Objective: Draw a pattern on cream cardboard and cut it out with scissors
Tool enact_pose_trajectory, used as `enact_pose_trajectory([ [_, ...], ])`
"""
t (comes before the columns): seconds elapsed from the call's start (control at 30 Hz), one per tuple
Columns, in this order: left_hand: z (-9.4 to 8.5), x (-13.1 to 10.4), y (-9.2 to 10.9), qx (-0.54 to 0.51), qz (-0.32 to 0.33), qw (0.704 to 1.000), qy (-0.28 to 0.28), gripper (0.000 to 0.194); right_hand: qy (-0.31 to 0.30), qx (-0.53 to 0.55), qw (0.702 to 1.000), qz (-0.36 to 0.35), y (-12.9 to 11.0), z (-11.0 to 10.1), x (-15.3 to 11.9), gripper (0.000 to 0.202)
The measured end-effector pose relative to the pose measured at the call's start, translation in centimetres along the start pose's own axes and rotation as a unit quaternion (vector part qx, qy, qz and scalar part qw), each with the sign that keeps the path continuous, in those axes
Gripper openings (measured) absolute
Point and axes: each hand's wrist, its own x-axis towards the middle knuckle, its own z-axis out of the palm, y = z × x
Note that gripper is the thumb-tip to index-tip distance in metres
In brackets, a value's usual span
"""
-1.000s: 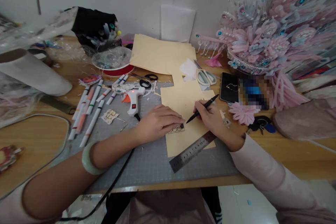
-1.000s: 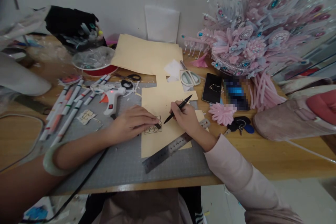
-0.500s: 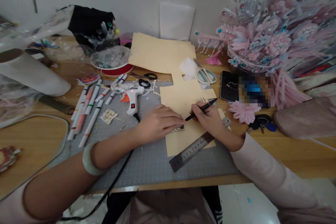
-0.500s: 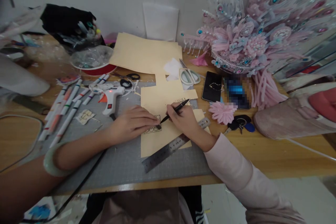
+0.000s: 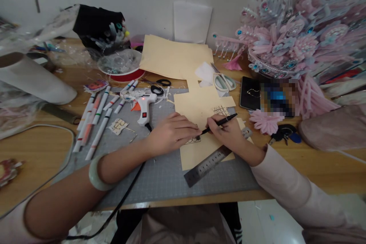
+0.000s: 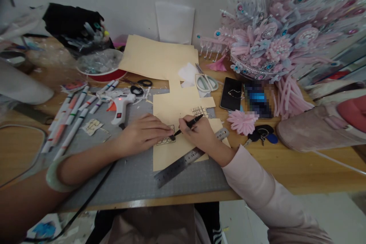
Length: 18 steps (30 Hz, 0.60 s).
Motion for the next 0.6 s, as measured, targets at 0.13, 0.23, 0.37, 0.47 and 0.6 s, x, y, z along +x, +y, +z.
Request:
enact_pose_trajectory([
  [0.13,0.02,-0.10,0.01,-0.001,-0.002,1.000,-0.001,0.022,-0.001,0.002,1.000,0.017,-0.25,-0.13,0.08,0.029],
  [0.23,0.05,-0.15,0.05,-0.002,-0.002,1.000,-0.001,0.021,-0.008,0.007,1.000,0.027,-0.22,-0.12,0.09,0.029],
  [0.37,0.10,-0.07,0.10,-0.007,0.003,1.000,0.008,0.021,-0.016,0.011,0.999,0.039,-0.10,-0.05,0.09,0.028],
  [0.47,0.13,0.00,0.14,-0.010,0.004,1.000,0.012,0.021,-0.018,0.011,0.999,0.034,-0.08,-0.04,0.10,0.029],
  [0.6,0.19,0.05,0.14,-0.010,-0.001,1.000,0.005,0.022,-0.018,0.008,1.000,0.020,-0.03,-0.05,0.09,0.030],
])
